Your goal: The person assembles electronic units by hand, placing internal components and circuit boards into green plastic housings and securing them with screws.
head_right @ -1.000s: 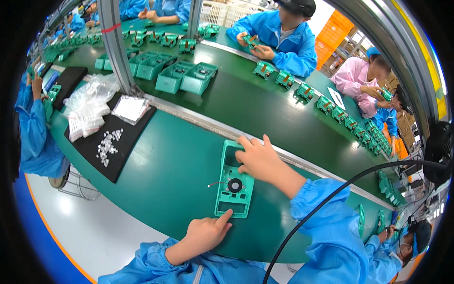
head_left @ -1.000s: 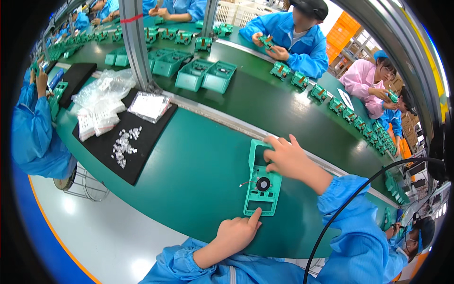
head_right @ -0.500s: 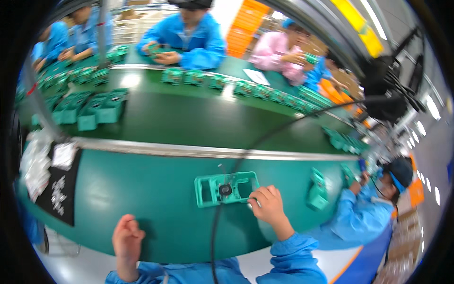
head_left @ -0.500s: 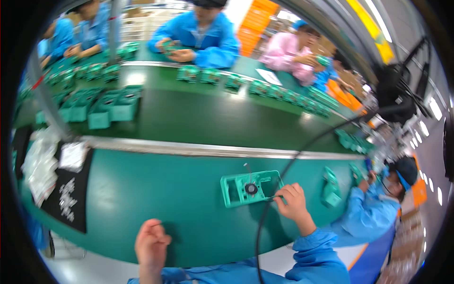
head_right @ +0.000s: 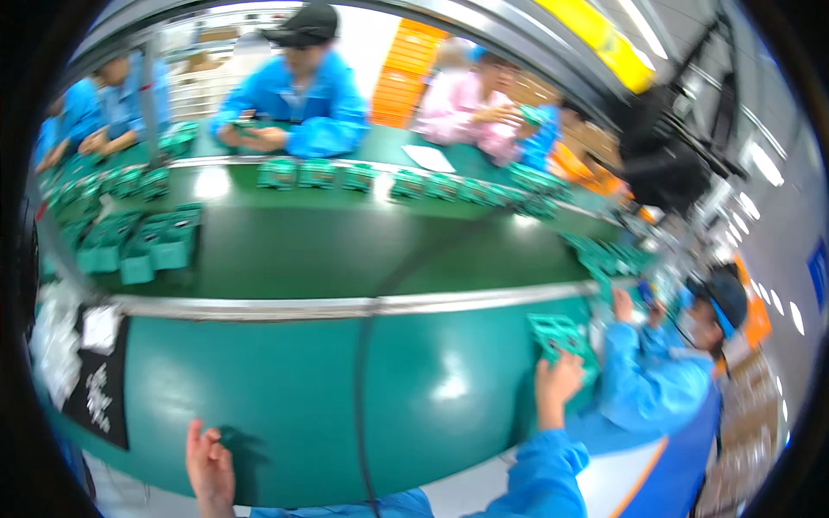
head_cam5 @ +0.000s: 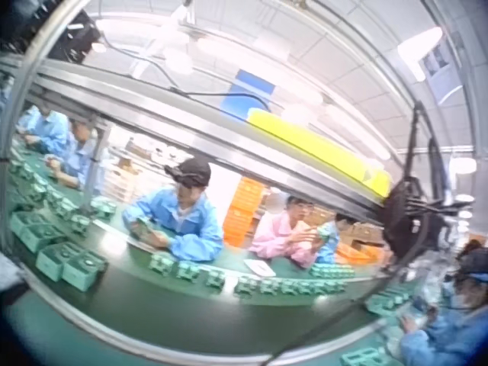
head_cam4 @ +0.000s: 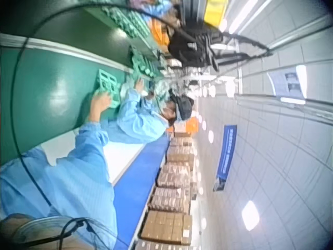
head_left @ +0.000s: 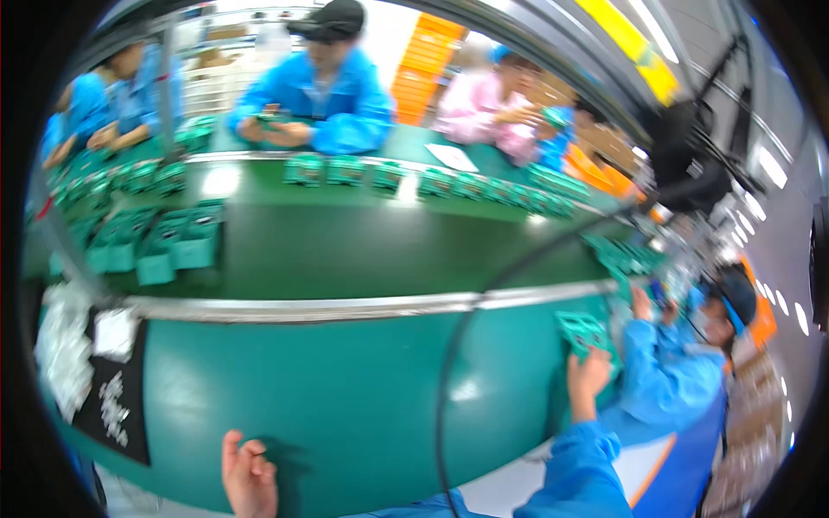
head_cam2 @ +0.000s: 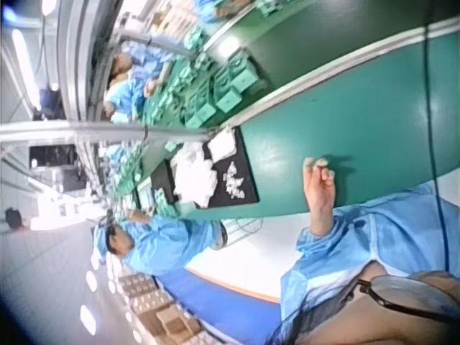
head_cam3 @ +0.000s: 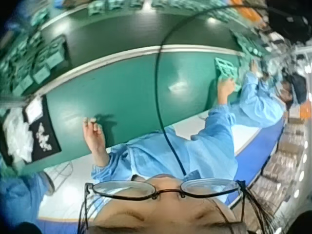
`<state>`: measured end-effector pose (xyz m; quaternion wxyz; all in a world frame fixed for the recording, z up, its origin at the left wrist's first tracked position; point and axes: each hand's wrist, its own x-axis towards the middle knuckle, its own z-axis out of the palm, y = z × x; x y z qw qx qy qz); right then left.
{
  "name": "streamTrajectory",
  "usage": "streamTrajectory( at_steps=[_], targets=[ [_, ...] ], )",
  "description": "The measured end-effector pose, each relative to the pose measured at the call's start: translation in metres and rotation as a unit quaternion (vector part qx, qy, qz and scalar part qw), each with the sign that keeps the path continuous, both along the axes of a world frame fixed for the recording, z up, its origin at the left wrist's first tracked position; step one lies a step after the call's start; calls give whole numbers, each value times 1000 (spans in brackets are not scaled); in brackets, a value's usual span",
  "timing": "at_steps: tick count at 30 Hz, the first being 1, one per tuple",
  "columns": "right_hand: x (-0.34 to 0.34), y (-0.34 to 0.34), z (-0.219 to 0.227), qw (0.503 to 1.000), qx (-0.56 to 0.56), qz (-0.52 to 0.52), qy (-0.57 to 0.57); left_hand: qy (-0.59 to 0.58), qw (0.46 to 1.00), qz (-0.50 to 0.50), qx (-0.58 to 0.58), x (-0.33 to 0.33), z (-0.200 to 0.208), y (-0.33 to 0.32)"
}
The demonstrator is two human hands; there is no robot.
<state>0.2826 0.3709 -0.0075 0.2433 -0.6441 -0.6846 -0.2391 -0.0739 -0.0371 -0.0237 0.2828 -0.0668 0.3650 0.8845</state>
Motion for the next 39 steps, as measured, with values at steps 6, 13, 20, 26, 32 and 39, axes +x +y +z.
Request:
streamTrajectory(
  at_steps=[6,13,20,26,32,39],
  targets=[
    [-195,-39,24,866,-68,496,25,-97,976,-121,155,-2,18,13],
    [-520,-160,37,734,-122,664,74,-41,976,-88,197,10,16,-21],
    [-600,-174,41,792,-233,561,-63,-150,962,33,228,14,18,-42],
    [-543,-120,61,760,-346,531,-144,-145,972,8,187,8,22,-32],
    [-447,-70,71,782,-158,542,-263,-161,962,-47,216,12,24,-28],
    [-309,-68,66,604,-40,769,-204,-126,952,-122,251,34,18,-19]
  ],
)
